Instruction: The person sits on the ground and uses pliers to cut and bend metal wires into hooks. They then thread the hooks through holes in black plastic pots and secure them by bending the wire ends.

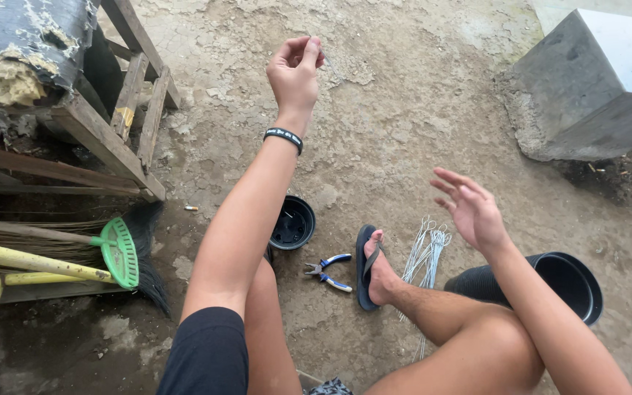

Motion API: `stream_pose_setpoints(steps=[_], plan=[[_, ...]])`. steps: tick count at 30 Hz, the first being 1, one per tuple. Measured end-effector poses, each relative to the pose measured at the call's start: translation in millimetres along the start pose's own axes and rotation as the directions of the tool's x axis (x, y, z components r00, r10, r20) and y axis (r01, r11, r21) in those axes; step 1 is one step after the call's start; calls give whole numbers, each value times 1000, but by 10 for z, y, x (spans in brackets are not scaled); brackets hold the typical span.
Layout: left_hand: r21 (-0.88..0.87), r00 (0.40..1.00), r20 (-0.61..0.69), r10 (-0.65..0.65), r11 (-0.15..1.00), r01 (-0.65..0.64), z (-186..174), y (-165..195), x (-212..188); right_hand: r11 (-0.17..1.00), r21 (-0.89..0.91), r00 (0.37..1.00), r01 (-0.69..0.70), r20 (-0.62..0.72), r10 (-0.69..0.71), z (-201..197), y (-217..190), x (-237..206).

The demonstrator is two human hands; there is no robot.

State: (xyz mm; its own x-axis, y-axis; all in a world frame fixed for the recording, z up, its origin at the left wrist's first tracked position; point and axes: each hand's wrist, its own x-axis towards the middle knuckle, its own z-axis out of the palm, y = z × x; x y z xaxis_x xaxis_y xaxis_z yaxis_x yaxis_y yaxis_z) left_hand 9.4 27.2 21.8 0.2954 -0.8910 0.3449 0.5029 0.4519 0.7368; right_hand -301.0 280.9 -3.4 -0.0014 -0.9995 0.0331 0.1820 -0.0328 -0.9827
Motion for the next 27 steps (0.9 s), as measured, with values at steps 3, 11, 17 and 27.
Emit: stream_pose_setpoints(steps=[3,11,17,27], plan=[[201,983,154,98,971,-129,106,92,-142,930,-360,988,71,-102,-115,104,-76,64],[312,866,496,-66,944,-107,677,107,-1414,744,-514,871,426,12,-491,446,-267,49],[305,788,606,-111,947,-101,866,132,-1886,746,-560,879,361,-63,-473,466,-396,4],[252,842,507,-183,966,58,1070,70,-2035,899,-323,939,297,-71,-335,270,-423,20]])
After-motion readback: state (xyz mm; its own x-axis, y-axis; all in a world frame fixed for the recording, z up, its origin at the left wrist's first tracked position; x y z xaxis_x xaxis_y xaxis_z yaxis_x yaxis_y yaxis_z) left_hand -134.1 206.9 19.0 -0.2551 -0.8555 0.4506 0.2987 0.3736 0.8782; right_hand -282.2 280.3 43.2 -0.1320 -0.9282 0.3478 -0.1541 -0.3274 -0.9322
